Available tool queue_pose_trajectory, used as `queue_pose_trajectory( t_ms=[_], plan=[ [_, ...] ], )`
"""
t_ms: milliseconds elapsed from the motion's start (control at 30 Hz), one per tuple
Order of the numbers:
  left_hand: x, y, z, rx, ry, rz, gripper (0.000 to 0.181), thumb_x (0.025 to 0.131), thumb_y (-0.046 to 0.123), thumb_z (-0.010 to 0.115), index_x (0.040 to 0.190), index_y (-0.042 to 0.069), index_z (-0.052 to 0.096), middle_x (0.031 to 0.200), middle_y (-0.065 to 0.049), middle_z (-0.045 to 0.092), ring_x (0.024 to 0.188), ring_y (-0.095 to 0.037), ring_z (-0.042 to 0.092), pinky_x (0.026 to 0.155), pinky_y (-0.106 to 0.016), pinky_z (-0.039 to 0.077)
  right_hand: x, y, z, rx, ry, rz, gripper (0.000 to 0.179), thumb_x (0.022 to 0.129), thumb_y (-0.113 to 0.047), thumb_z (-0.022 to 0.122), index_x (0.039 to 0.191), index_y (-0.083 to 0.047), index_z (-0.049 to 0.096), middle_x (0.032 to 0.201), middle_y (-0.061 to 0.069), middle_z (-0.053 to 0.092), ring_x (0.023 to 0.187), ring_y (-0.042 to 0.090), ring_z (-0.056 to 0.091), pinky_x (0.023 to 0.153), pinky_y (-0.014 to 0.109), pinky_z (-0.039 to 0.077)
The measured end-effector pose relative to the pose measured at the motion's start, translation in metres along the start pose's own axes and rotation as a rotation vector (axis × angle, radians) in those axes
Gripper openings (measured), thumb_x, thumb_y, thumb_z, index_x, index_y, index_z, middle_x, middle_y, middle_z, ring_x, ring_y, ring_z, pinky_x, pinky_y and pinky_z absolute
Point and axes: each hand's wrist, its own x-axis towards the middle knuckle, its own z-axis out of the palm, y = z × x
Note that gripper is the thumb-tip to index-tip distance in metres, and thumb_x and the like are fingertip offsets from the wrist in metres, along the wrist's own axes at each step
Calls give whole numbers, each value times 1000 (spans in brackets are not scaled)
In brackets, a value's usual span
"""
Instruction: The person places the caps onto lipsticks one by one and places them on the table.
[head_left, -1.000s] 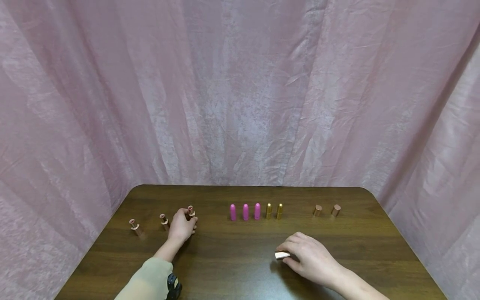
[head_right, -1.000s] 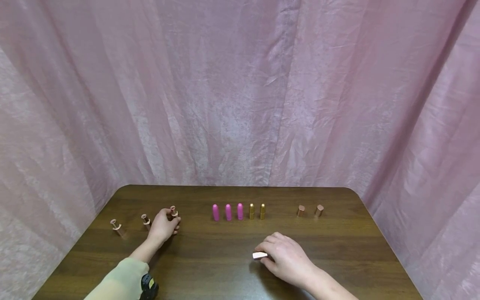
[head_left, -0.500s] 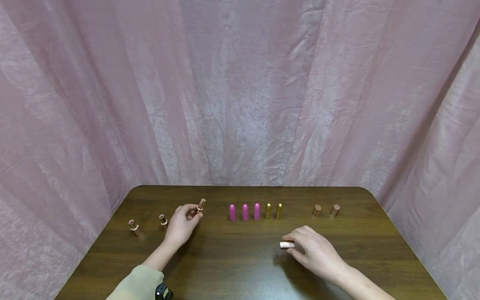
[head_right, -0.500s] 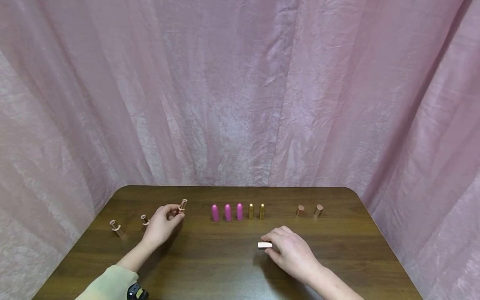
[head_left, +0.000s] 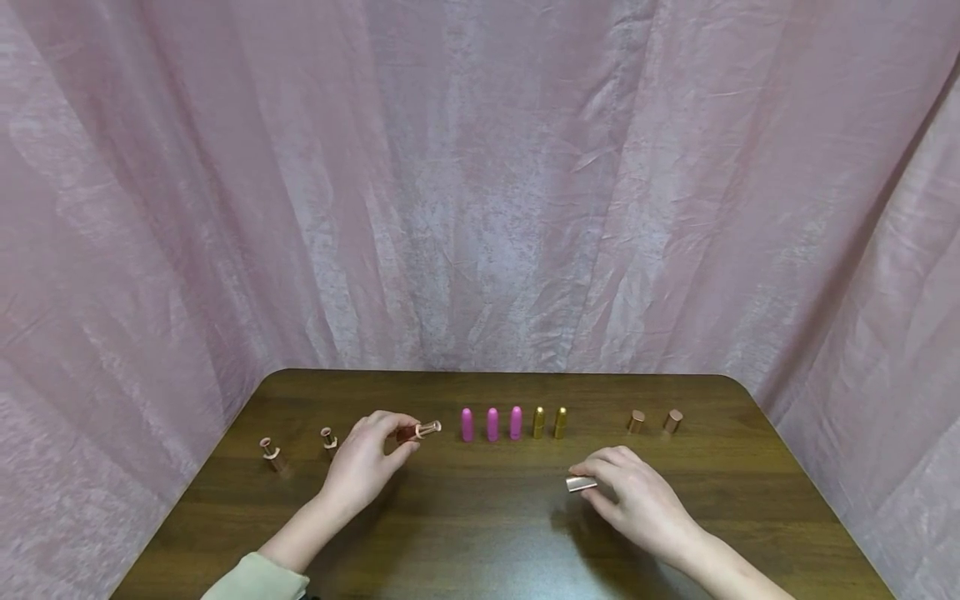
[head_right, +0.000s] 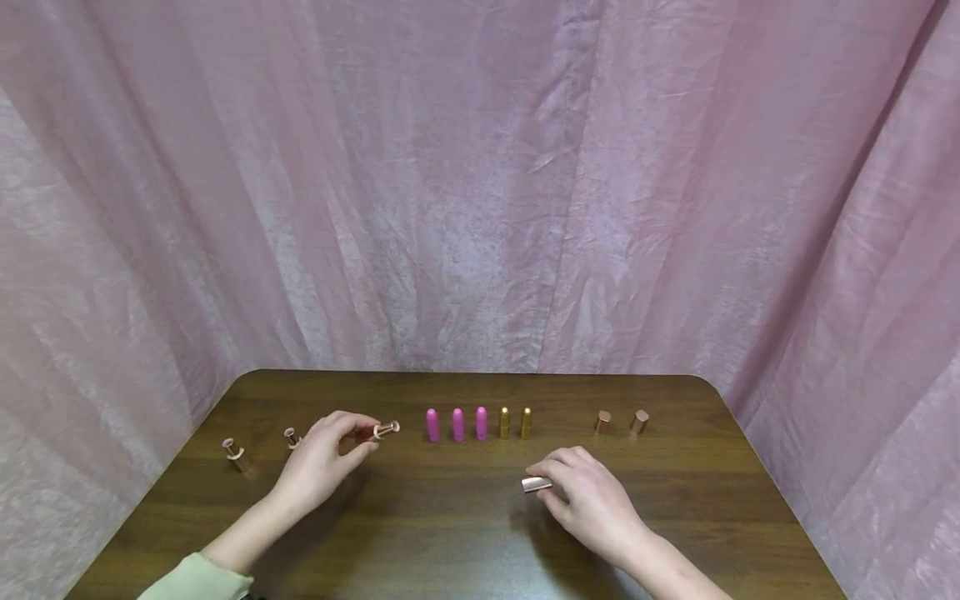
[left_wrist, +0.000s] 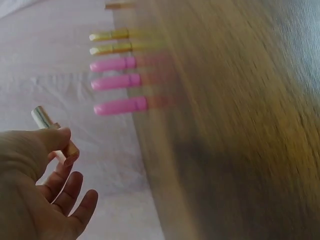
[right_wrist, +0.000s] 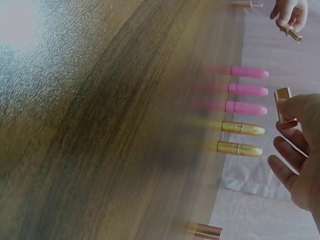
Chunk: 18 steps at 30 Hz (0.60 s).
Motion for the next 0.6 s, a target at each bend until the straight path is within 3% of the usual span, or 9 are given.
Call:
queue_pose_trajectory(
  t_ms=[133,300,600],
  plan=[
    [-5,16,0,18,-17,72,26,85,18,86,106,26,75,97,14,62,93,-13,56,73,-33,48,3,-2,0,-17,14,20,41,74,-9,90,111,-21,74,106,-14,70,101,7,63,80,33,55],
    [-9,33,4,38,-17,163,33,82,19,88,112,21,76,97,13,66,90,-8,55,73,-30,49,5,-4,2,-10,51,28,40,72,-9,92,105,-22,74,105,-15,69,100,8,63,81,35,55],
    [-11,58,16,25,-45,261,25,80,23,89,100,25,74,95,16,65,88,-5,53,75,-28,49,12,-10,4,19,85,6,35,71,-11,91,101,-22,76,104,-16,67,100,7,60,82,31,52]
  ],
)
